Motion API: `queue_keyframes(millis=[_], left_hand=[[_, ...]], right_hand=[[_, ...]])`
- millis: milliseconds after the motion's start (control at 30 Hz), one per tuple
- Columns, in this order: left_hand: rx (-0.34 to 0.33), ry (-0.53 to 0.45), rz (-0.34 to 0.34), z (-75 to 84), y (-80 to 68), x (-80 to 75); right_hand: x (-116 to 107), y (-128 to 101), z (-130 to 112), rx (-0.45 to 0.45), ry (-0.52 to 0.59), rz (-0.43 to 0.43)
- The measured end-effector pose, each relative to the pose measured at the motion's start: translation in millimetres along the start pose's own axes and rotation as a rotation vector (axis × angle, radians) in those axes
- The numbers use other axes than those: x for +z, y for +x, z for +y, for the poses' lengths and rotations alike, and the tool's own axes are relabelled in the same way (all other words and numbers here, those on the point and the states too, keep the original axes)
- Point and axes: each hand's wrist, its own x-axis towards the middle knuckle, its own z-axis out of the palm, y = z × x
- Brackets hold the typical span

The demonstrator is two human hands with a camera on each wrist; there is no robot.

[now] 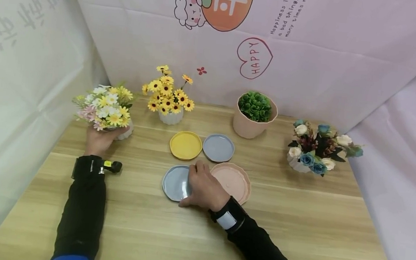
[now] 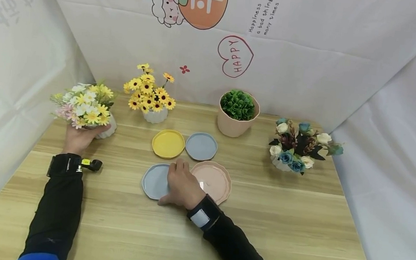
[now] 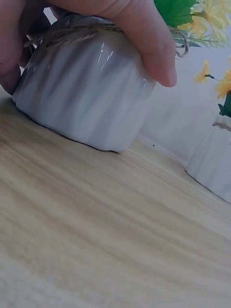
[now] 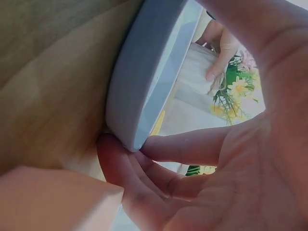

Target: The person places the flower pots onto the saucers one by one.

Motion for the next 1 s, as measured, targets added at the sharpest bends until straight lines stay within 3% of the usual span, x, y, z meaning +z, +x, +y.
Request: queue_keyframes(millis=[433,767,1000], left_hand=[[0.045,0.075,-0.088,3.9,1.2,-1.1],[0.0,0.17,-0.176,0.1,2.1,-3.0],[0.043,0.168,-0.231,22.4,-9.6,-1.3]], right_hand=[[-0.4,2.6,-1.2,0.029,0.003,0.005],[0.6,4.7,-1.3,0.024,-0.016,0.03],[3.1,4.6,-1.4,0.022,-0.005,0.05]])
